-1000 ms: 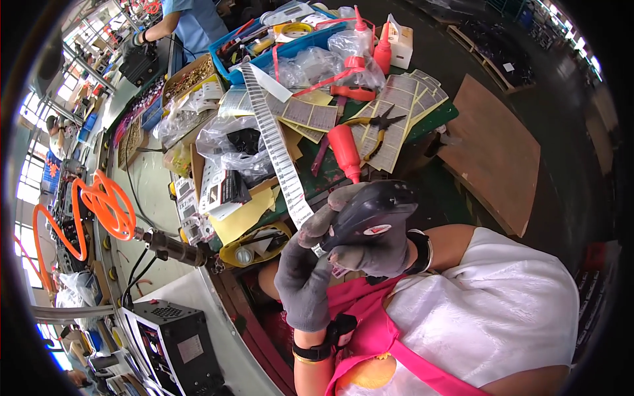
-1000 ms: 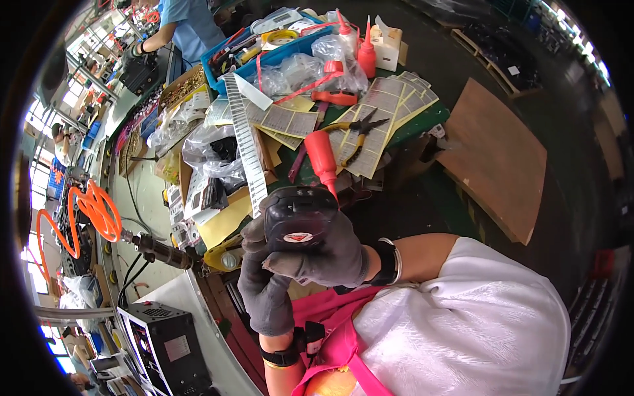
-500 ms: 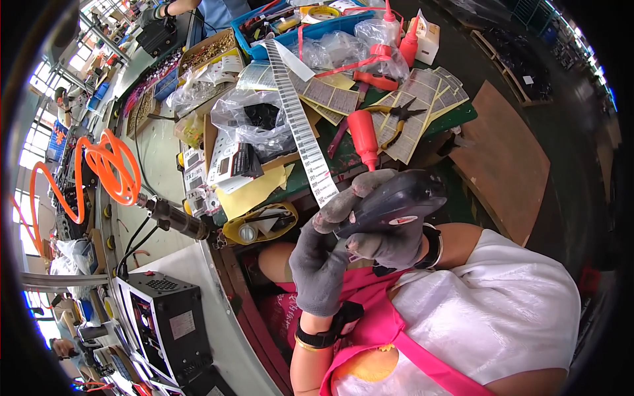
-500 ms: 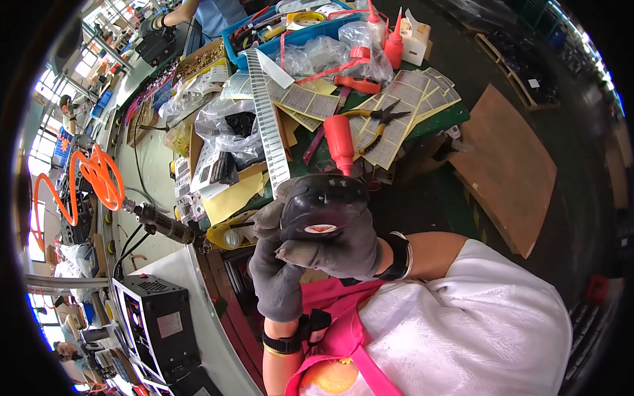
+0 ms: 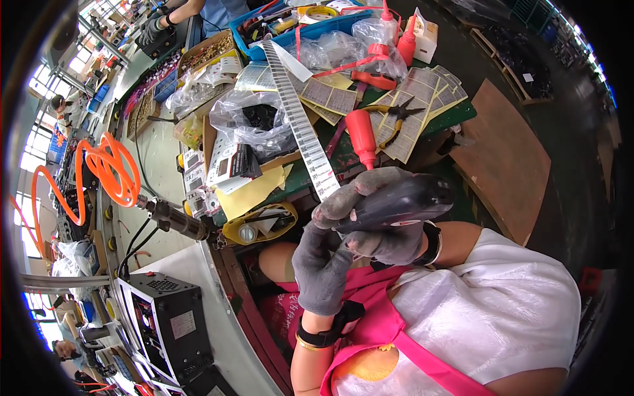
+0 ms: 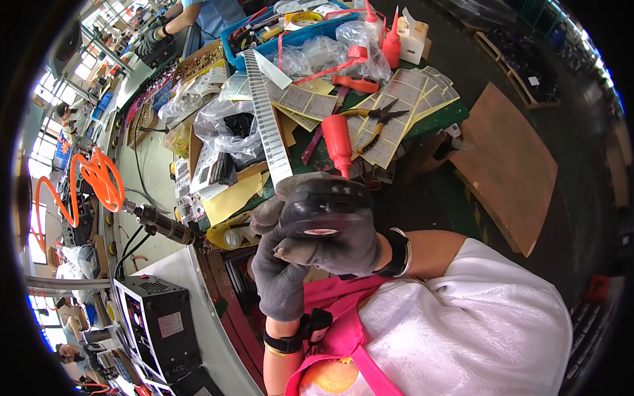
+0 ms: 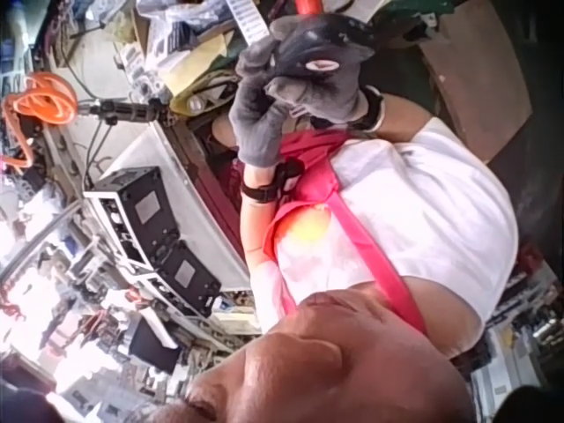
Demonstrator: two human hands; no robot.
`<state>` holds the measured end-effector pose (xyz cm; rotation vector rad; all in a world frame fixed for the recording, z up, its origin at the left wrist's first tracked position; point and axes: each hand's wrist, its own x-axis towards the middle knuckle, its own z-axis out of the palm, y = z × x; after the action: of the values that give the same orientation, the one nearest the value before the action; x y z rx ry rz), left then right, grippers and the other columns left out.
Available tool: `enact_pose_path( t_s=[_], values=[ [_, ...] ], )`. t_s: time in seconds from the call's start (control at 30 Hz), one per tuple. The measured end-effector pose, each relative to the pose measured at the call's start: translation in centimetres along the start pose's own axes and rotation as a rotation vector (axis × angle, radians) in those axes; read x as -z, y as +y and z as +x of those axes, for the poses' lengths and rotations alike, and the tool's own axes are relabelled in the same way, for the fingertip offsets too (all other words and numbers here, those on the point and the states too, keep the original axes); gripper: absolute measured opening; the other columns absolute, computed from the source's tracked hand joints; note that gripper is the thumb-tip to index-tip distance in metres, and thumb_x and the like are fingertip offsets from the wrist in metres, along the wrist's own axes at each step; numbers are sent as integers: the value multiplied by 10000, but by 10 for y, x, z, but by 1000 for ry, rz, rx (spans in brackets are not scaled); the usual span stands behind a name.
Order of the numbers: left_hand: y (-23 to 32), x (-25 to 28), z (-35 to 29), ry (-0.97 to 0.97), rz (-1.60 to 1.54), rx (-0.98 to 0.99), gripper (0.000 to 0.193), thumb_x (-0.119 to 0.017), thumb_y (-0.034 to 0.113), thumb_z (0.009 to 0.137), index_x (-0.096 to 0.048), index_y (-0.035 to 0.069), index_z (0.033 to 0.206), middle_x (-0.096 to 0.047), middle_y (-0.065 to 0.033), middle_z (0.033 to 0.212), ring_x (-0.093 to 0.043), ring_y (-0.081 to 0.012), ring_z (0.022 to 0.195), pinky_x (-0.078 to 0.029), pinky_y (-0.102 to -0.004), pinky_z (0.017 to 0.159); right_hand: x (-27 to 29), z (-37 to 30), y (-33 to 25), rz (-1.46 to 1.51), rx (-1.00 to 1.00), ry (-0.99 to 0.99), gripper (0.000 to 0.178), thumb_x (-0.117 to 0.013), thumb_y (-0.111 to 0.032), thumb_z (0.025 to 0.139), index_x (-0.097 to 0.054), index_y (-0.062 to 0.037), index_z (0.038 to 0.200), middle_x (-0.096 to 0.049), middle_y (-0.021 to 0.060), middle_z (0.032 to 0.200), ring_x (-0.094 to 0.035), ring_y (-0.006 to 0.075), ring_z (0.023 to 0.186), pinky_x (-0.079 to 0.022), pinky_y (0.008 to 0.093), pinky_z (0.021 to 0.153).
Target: Assembling and labeling components for electronic welding machines on a factory assembly line.
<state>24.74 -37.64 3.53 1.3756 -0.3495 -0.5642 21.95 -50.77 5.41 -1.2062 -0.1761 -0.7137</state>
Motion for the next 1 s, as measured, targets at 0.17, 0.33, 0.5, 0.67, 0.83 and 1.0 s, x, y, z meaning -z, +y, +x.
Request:
enact_pose_path(
  t_s=[0.17,0.33,0.5,0.67,0.83,1.0],
  values=[
    [4,-5,3,-8,26,-45,453,-688,103,742,-552,-13,1158,-592,-67,1124,-562,-136,982,-440,-284,891,1,2,7,18,41,-30,252,-723,-112,760,-624,-17,971,-662,121,992,-664,202,862,-516,346,825],
    [-5,-1,3,-9,-30,-19,501,-688,28,743,-519,-19,1212,-583,-46,1130,-554,-126,1002,-440,-266,891,10,11,7,-75,155,-113,384,-694,-33,773,-525,-13,1117,-649,125,986,-658,211,849,-537,350,787],
    [-5,0,5,22,-10,-90,443,-608,-31,806,-524,4,1240,-576,7,951,-464,-25,735,-418,-181,666,18,23,1,-121,-60,172,709,-603,-60,863,-168,-51,1422,-479,163,1212,-576,189,1045,-506,341,840],
    [-4,-2,6,104,-54,-129,462,-619,-40,805,-507,-3,1252,-581,-41,1125,-550,-78,899,-453,-201,776,62,5,17,-564,-197,-305,252,-689,-119,807,-619,-68,1043,-575,109,1057,-571,176,956,-448,343,857],
    [-5,-8,9,89,-45,-71,486,-610,-59,795,-491,-7,1263,-548,-84,1230,-541,-135,1056,-437,-262,899,52,-6,27,-457,-277,-210,164,-739,-149,756,-649,-64,864,-607,73,906,-551,192,891,-449,332,793],
    [-6,-7,11,99,94,-156,485,-612,-51,801,-473,-17,1265,-543,-98,1226,-537,-143,1054,-429,-286,929,53,-2,23,-565,-326,-276,183,-766,-151,716,-665,-65,842,-587,114,919,-571,226,864,-463,334,769]
  ],
)
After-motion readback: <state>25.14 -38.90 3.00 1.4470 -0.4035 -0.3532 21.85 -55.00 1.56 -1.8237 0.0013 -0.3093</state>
